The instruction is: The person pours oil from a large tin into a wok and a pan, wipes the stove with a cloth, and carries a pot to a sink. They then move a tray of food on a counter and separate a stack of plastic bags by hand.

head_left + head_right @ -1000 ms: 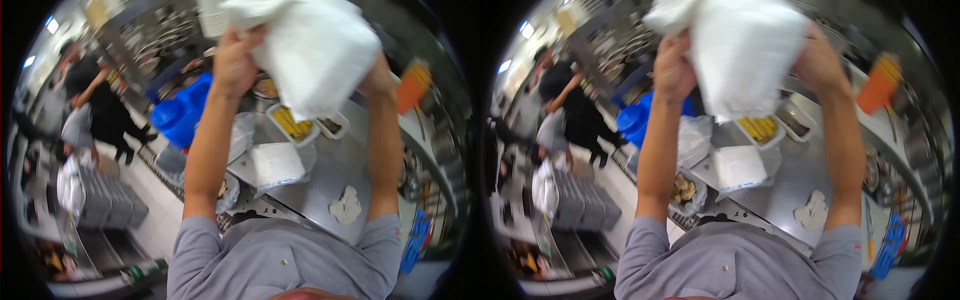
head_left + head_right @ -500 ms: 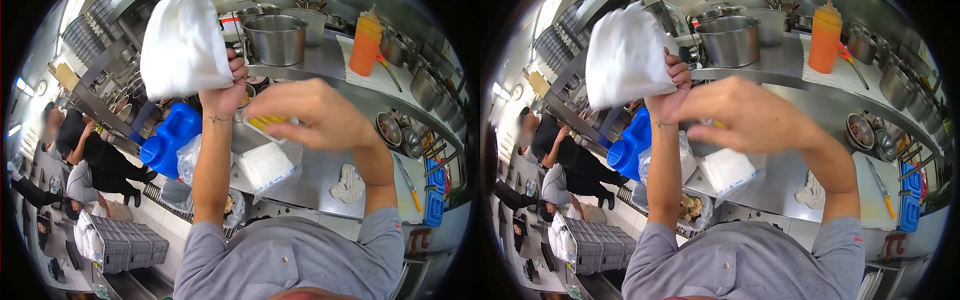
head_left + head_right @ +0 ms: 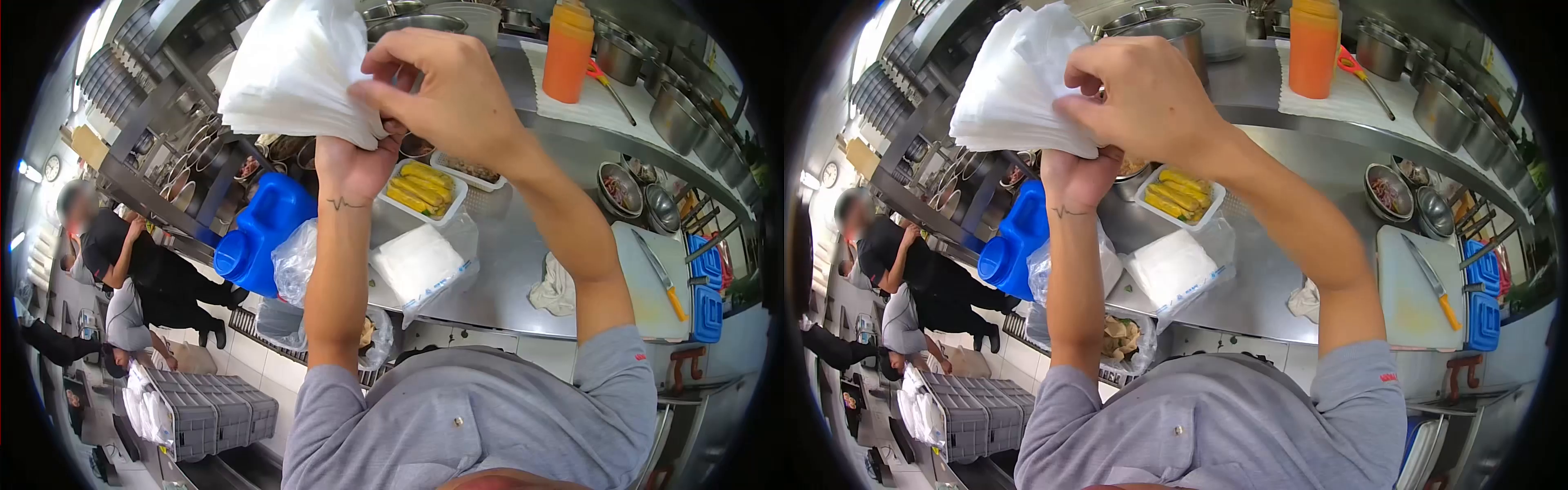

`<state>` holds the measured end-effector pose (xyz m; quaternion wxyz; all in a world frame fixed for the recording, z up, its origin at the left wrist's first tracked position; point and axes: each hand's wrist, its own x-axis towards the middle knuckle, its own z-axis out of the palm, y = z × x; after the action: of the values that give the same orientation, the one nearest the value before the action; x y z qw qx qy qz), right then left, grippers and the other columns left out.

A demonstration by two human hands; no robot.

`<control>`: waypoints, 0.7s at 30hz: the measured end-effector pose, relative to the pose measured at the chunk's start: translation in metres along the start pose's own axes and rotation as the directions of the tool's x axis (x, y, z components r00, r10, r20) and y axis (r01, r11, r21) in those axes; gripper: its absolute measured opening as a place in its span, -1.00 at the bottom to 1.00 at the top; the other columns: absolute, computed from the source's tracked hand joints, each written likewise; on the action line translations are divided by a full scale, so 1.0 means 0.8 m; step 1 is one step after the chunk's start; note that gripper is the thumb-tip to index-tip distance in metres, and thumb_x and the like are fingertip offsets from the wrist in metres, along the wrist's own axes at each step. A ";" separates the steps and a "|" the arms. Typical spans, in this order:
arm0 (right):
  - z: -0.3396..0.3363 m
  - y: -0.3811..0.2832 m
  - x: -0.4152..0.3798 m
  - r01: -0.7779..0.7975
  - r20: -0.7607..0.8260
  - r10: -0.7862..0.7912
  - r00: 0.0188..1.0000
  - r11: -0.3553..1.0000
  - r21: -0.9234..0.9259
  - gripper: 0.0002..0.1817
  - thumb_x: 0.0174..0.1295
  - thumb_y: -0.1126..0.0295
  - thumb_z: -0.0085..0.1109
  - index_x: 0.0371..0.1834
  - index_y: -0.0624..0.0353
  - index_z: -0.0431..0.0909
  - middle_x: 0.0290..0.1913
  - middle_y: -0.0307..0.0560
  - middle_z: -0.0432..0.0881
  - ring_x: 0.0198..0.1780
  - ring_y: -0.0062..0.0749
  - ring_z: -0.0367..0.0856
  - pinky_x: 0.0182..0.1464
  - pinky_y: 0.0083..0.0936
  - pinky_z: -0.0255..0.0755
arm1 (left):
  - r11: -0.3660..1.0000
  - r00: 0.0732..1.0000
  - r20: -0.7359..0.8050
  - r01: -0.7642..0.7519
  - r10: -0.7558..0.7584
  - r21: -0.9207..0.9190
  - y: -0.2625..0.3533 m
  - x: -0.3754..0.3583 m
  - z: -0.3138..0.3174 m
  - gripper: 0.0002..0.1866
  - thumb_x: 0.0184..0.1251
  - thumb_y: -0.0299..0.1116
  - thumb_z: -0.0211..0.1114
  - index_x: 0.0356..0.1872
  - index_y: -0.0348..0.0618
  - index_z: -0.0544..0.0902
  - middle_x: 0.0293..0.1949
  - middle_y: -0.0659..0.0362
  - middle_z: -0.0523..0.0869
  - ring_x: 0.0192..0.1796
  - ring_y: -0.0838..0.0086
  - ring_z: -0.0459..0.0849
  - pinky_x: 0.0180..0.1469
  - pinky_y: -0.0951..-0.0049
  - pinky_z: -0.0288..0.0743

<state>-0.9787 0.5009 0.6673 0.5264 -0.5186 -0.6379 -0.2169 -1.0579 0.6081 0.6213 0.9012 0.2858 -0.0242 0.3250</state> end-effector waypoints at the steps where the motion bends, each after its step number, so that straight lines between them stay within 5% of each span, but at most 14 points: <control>1: 0.003 0.003 0.002 -0.031 -0.035 0.033 0.999 0.998 0.055 -0.80 -0.06 0.36 0.25 -0.44 0.28 0.59 -0.54 0.01 0.61 -0.51 -0.30 0.62 -0.38 -0.48 0.48 | 0.996 0.993 0.093 0.079 -0.076 -0.034 0.002 0.007 -0.016 -0.64 0.35 -0.12 -0.03 -0.01 -0.14 0.45 -0.18 0.15 0.55 -0.28 0.48 0.49 -0.31 0.48 0.40; 2: 0.005 0.008 0.003 -0.030 -0.032 0.032 0.999 0.998 0.058 -0.80 -0.06 0.36 0.25 -0.44 0.28 0.59 -0.54 0.01 0.61 -0.51 -0.30 0.62 -0.38 -0.48 0.48 | 0.985 0.971 0.188 0.160 -0.146 -0.061 0.004 0.009 -0.018 -0.66 0.36 -0.10 -0.06 -0.13 -0.14 0.51 -0.32 0.18 0.55 -0.35 0.48 0.45 -0.32 0.50 0.36; 5: 0.005 0.016 0.004 -0.124 0.019 0.122 0.992 0.980 0.156 -0.82 -0.05 0.39 0.20 -0.45 0.31 0.59 -0.54 0.00 0.63 -0.51 -0.36 0.63 -0.36 -0.49 0.50 | 0.989 0.990 0.100 0.108 -0.098 -0.101 0.004 0.002 -0.019 -0.66 0.36 -0.11 -0.07 -0.15 -0.14 0.52 -0.36 0.18 0.54 -0.38 0.47 0.43 -0.34 0.49 0.34; 7: 0.003 0.016 0.006 -0.217 0.123 0.198 0.972 0.963 0.162 -0.87 0.08 0.46 0.20 -0.39 0.32 0.58 -0.51 -0.24 0.62 -0.46 -0.73 0.53 -0.36 -0.70 0.42 | 0.989 0.989 0.106 0.112 -0.101 -0.101 0.007 0.005 -0.026 -0.67 0.36 -0.11 -0.07 -0.16 -0.14 0.52 -0.38 0.18 0.54 -0.38 0.46 0.43 -0.34 0.49 0.34; 15: 0.010 0.013 0.008 -0.239 0.137 0.214 0.967 0.950 0.203 -0.83 0.11 0.41 0.23 -0.37 0.32 0.58 -0.49 -0.26 0.61 -0.46 -0.73 0.51 -0.36 -0.72 0.41 | 0.992 0.993 0.067 0.102 -0.097 -0.080 0.007 0.005 -0.029 -0.69 0.35 -0.12 -0.05 -0.17 -0.13 0.51 -0.41 0.19 0.53 -0.39 0.47 0.44 -0.34 0.49 0.33; 17: 0.014 0.011 0.010 -0.211 0.112 0.191 0.975 0.957 0.199 -0.81 0.11 0.38 0.25 -0.37 0.31 0.58 -0.49 -0.26 0.62 -0.46 -0.74 0.51 -0.36 -0.73 0.41 | 0.993 0.980 0.177 0.103 -0.091 -0.061 0.008 0.008 -0.036 -0.65 0.38 -0.14 -0.06 0.06 -0.08 0.43 -0.18 0.22 0.55 -0.31 0.56 0.48 -0.36 0.58 0.38; 19: 0.018 0.009 0.012 -0.169 0.029 0.167 0.985 0.958 0.232 -0.74 0.00 0.28 0.29 -0.40 0.31 0.62 -0.53 -0.05 0.65 -0.52 -0.47 0.62 -0.39 -0.57 0.50 | 0.994 0.984 0.155 0.101 -0.093 -0.041 0.008 0.007 -0.033 -0.64 0.39 -0.12 -0.07 0.07 -0.07 0.43 -0.14 0.23 0.55 -0.29 0.57 0.49 -0.37 0.60 0.38; 21: 0.020 0.007 0.016 -0.154 0.026 0.151 0.988 0.964 0.218 -0.74 0.00 0.29 0.28 -0.39 0.30 0.62 -0.52 -0.06 0.65 -0.51 -0.48 0.62 -0.38 -0.57 0.50 | 0.995 0.986 0.134 0.100 -0.096 -0.021 0.007 0.006 -0.031 -0.64 0.39 -0.11 -0.07 0.08 -0.06 0.42 -0.10 0.24 0.55 -0.27 0.58 0.50 -0.38 0.61 0.37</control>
<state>-0.9796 0.5219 0.6712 0.5925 -0.5060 -0.6186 -0.1017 -1.0612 0.6275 0.6050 0.9163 0.2951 -0.0746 0.2602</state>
